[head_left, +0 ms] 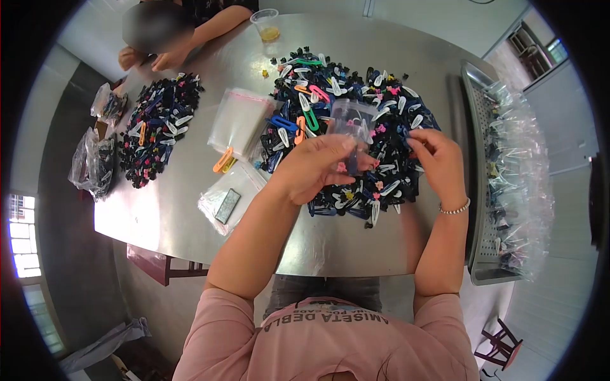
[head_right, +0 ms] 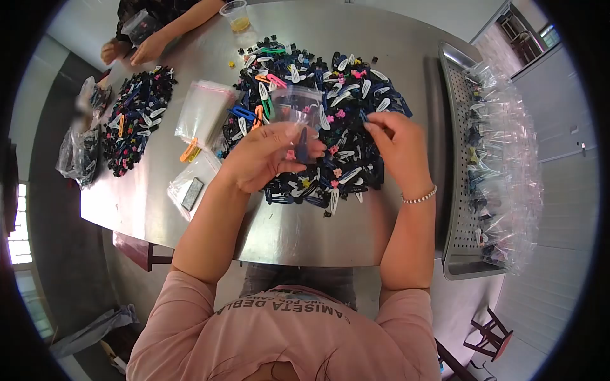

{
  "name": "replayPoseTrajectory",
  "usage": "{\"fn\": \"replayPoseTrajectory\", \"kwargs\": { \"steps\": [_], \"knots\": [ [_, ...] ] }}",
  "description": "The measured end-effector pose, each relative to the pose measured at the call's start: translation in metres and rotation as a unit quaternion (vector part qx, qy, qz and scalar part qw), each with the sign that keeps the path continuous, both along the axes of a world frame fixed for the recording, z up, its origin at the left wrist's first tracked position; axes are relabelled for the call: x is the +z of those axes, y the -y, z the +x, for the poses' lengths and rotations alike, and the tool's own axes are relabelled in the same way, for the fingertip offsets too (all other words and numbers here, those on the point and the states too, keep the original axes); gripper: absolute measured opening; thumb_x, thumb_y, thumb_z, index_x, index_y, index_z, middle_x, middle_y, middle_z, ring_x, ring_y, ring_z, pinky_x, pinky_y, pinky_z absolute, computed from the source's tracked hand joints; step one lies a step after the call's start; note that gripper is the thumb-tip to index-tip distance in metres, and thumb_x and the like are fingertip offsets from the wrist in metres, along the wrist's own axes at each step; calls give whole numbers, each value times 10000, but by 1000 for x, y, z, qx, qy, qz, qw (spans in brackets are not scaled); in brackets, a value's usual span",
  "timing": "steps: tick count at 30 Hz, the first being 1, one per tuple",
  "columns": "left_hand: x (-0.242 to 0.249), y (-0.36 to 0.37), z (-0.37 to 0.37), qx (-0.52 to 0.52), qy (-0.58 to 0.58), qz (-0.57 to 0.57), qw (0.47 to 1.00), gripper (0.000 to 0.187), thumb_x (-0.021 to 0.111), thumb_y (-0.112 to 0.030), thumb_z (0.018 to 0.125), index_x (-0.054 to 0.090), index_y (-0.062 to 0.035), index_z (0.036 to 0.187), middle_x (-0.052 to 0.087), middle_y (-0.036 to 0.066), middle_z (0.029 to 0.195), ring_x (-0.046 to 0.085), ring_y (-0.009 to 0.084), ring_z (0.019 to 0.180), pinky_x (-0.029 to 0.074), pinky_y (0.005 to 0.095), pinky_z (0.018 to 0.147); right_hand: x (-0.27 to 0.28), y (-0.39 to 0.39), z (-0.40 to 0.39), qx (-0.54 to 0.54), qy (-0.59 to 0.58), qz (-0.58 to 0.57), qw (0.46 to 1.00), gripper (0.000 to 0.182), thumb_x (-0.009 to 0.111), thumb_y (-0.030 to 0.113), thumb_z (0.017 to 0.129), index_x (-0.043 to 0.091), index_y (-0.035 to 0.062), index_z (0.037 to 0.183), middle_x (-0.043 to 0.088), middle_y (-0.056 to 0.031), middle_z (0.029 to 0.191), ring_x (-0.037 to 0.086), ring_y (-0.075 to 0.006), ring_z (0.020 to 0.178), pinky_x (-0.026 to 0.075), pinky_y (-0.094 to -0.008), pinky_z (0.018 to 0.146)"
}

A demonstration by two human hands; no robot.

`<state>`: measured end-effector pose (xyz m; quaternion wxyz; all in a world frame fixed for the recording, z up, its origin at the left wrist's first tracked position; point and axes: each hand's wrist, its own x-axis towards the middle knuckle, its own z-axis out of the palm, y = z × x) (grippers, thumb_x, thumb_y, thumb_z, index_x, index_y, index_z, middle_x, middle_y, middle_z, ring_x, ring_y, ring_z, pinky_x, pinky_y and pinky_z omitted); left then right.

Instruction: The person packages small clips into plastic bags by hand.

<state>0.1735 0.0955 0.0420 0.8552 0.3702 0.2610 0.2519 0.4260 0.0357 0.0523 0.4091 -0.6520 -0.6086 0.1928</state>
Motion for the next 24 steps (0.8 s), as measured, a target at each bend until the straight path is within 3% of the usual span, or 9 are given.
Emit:
{"fn": "replayPoseTrajectory", "kwargs": {
  "steps": [1,3,6,10,13,18,19,21,24],
  "knots": [
    [0,1,1,1,1,3,1000,353,569,-272,962,591,-5,1193,681,146,1078,669,227,1015,582,298,754,6,1,-6,1,1,3,1000,125,669,26,849,682,-21,965,674,-70,813,629,-109,746,493,-244,650],
    [-2,6,4,-16,-38,42,998,351,590,-269,951,593,-18,1196,683,130,1081,670,216,1016,578,295,759,14,6,-22,-17,-168,125,978,141,677,-52,828,677,-21,966,653,-51,864,588,-58,777,475,-194,638],
    [0,11,6,-59,-63,58,995,352,636,-242,921,595,-30,1200,685,116,1088,668,197,1017,566,279,755,10,12,-37,29,-196,255,946,177,689,-105,789,670,-27,946,650,-75,940,586,-75,786,473,-192,645],
    [1,18,11,-85,-79,64,991,373,669,-211,895,592,-36,1214,686,114,1092,667,191,1013,549,254,739,14,13,-44,128,-33,221,966,135,665,-95,822,653,-49,948,643,-88,997,573,-85,801,466,-202,666],
    [0,14,12,-88,-69,64,992,379,665,-199,898,585,-24,1225,686,119,1088,666,205,1021,557,265,740,13,11,-42,59,-133,219,965,100,649,-61,851,658,-50,950,642,-84,1014,568,-84,803,466,-205,692],
    [2,13,9,-52,-41,26,997,361,655,-188,906,579,-1,1205,682,122,1076,669,192,982,561,277,743,11,7,-42,101,-241,108,959,284,631,-53,859,608,-7,1139,633,-61,1027,576,-90,788,488,-221,718],
    [3,14,10,-50,-42,21,998,356,668,-201,899,582,-11,1187,689,107,1047,673,167,944,543,261,723,10,7,-45,95,-239,111,960,284,631,-53,859,608,-7,1139,633,-61,1027,576,-90,788,488,-221,718],
    [4,16,9,-64,-41,52,996,371,671,-198,895,577,-6,1198,687,105,1058,668,168,961,541,258,728,10,12,-47,171,-246,-12,954,206,641,-41,857,640,-12,1061,639,-39,986,581,-89,736,487,-216,676],
    [4,19,9,-82,-62,96,990,395,672,-193,893,568,-2,1222,681,98,1085,657,170,1003,536,253,741,5,8,-37,218,-124,101,963,106,650,-21,861,664,-22,966,641,-9,892,561,-70,683,456,-193,620]
  ]
}}
